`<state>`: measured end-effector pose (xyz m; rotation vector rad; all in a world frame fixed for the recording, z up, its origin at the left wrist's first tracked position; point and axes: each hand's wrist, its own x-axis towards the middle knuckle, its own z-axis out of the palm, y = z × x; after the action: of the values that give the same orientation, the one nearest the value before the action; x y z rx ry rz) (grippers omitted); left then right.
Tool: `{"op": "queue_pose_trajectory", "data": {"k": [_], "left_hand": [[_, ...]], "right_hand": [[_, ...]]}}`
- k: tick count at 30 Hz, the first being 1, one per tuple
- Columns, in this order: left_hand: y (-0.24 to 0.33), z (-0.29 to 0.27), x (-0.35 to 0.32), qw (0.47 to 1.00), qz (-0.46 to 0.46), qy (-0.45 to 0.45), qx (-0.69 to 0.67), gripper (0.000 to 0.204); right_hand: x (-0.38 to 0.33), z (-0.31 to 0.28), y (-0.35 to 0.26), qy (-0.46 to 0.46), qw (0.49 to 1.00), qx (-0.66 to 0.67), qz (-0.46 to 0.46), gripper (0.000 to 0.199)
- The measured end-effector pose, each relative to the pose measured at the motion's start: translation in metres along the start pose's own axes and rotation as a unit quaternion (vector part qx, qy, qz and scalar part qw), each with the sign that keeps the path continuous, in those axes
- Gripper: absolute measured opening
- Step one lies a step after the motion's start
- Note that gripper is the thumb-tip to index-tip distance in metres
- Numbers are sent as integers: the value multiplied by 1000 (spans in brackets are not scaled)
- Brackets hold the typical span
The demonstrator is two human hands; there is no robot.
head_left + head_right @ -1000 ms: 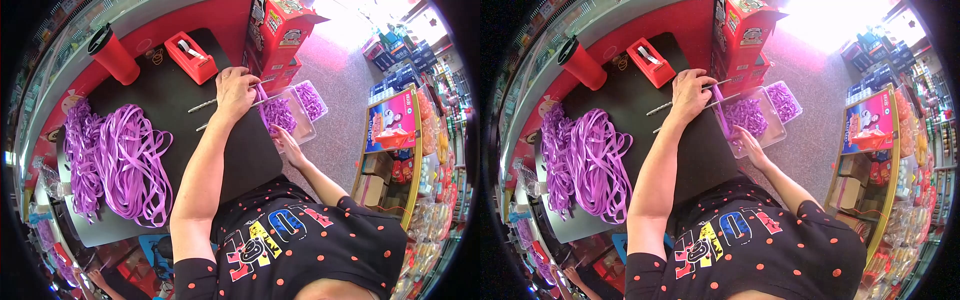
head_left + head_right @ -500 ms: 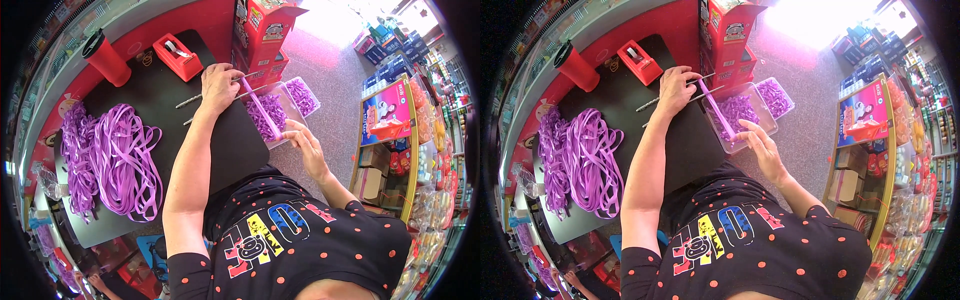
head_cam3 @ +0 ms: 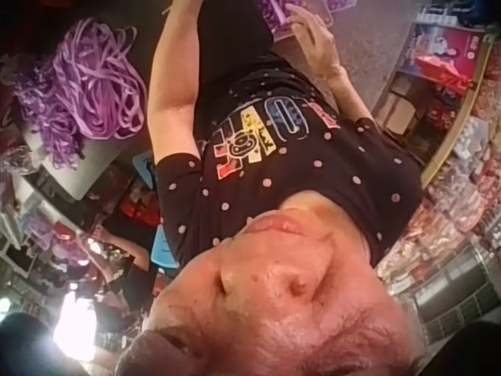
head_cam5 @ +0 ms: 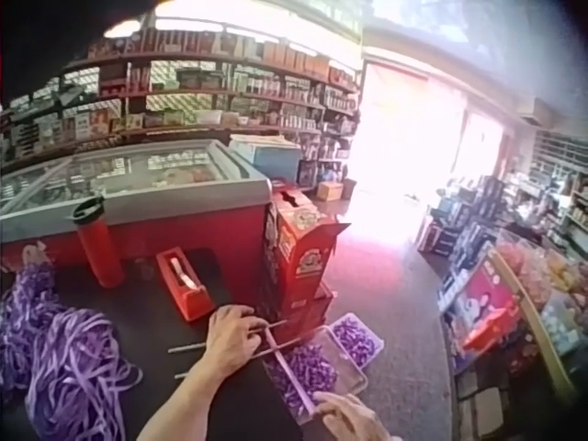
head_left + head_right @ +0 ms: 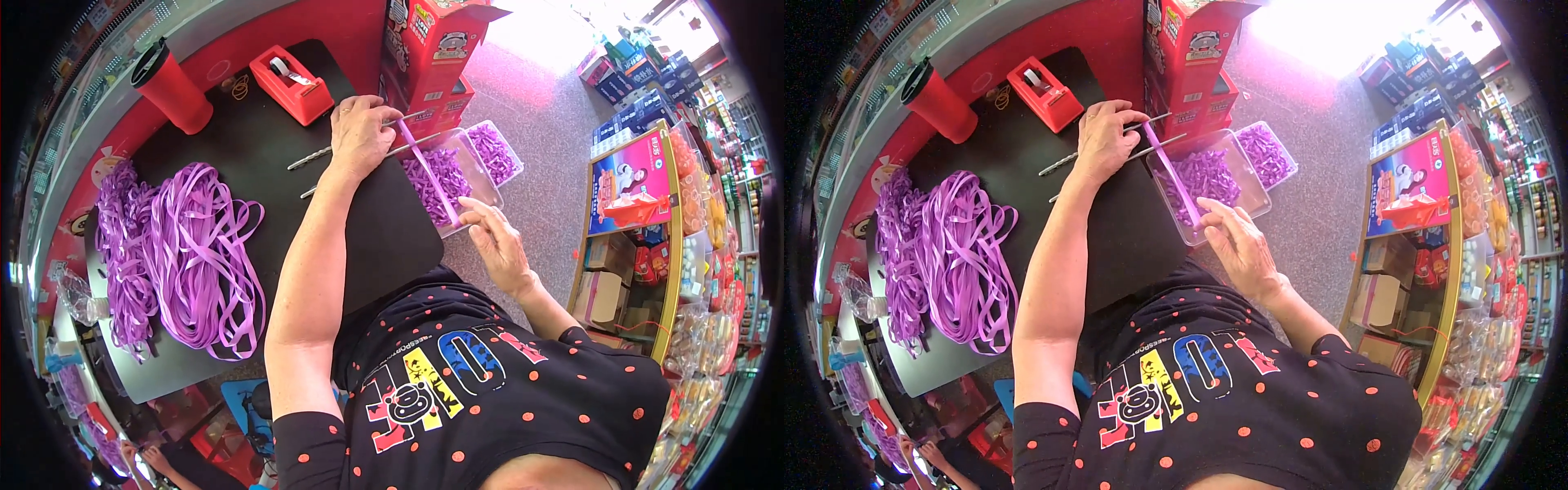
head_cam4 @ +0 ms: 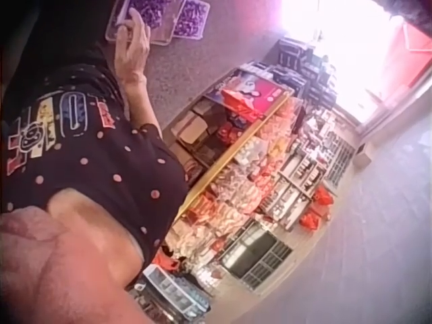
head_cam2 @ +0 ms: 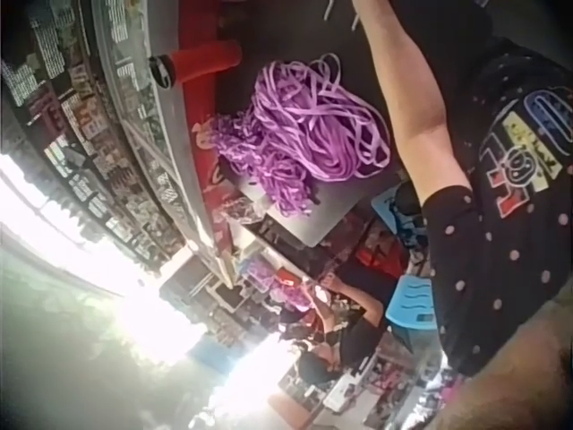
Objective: Wrapping purple ribbons around metal rods to create loops and placing them into a plastic container.
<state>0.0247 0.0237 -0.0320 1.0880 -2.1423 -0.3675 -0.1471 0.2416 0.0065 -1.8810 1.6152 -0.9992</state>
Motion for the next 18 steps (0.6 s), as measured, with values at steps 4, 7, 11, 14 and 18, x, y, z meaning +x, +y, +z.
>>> {"op": "queue_pose_trajectory", "data": {"k": [4, 7, 11, 14, 18], "left_hand": [[-1, 1, 0, 1000, -2, -2, -2, 26], [0, 2, 0, 1000, 1, 0, -2, 26], [0, 0, 0, 1000, -2, -1, 2, 26], [1, 0, 1, 1000, -2, 2, 2, 26], [0, 1, 0, 1000, 6, 6, 10, 27]], "right_hand": [[1, -5, -7, 5, 996, 67, 51, 37], [7, -10, -14, 17, 990, 133, 52, 36], [42, -24, -19, 30, 983, 183, -16, 37], [90, -29, -23, 48, 971, 213, -99, 41], [160, -28, -21, 7, 957, 277, -86, 43]]}}
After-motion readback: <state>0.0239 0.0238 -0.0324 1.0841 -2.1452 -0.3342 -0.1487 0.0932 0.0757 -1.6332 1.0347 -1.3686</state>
